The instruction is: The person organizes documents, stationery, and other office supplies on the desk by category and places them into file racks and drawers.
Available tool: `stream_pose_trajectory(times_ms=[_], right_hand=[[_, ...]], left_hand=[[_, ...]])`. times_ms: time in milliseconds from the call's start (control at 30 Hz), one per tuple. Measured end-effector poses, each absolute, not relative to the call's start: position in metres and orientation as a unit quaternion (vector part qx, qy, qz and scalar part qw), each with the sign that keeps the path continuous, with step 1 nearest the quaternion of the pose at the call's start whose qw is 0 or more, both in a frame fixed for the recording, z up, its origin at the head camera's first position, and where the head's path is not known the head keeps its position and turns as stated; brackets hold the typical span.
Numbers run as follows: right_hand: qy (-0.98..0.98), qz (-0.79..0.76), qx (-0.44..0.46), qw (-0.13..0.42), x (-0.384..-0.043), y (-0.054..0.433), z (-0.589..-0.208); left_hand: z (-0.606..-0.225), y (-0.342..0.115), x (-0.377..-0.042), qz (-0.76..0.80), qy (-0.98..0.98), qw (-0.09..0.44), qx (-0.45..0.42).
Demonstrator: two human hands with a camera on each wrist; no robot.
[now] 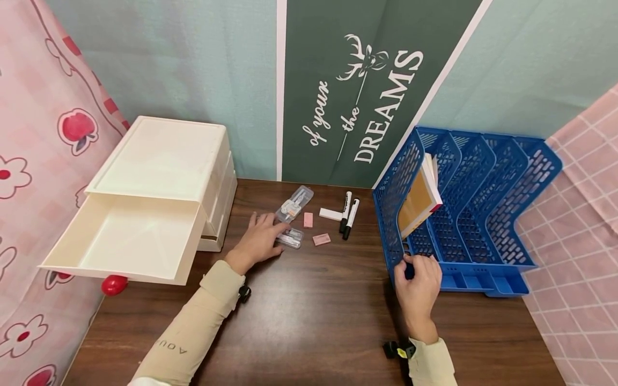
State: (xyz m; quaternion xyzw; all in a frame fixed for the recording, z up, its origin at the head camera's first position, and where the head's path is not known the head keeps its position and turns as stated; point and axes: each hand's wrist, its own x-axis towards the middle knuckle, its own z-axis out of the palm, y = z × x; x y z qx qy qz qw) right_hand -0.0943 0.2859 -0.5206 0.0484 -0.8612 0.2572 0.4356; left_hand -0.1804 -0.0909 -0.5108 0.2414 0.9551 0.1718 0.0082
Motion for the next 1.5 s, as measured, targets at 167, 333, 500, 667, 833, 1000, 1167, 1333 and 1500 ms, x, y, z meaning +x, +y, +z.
stream_pose_trajectory(times_ms=[167, 333, 500, 667, 833, 1000, 1167, 1333, 1500], right_hand=[[-0.862, 0.257, 0.049, 0.434, -0.094, 0.286, -0.521], [-0.862, 0.259, 0.047, 0.432, -0.093, 0.285, -0.520], [-0.862, 0.259, 0.046, 0.432, -0.093, 0.285, -0.520], [-0.861, 0.260, 0.048, 0.435, -0.093, 0.284, -0.520], [-0.860, 0.260, 0.047, 0.436, -0.093, 0.284, -0.520], [-0.861, 0.263, 0.044, 0.434, -0.093, 0.285, -0.519], [-0.862, 0.262, 0.044, 0.432, -0.094, 0.285, -0.519], [-0.862, 0.261, 0.045, 0.432, -0.094, 0.285, -0.519], [-0.863, 0.260, 0.044, 0.431, -0.094, 0.286, -0.520]], left_hand=[[-0.509, -0.091, -0.182, 0.164, 0.952, 0.009, 0.258], [-0.509, -0.091, -0.183, 0.160, 0.950, 0.003, 0.269], [-0.508, -0.090, -0.183, 0.164, 0.950, 0.007, 0.266], [-0.505, -0.089, -0.183, 0.151, 0.954, 0.011, 0.261], [-0.504, -0.089, -0.183, 0.145, 0.955, 0.011, 0.258], [-0.504, -0.090, -0.183, 0.150, 0.951, 0.013, 0.269], [-0.500, -0.091, -0.182, 0.147, 0.952, 0.042, 0.266], [-0.495, -0.090, -0.178, 0.136, 0.953, 0.067, 0.264], [-0.491, -0.087, -0.173, 0.132, 0.952, 0.090, 0.261]])
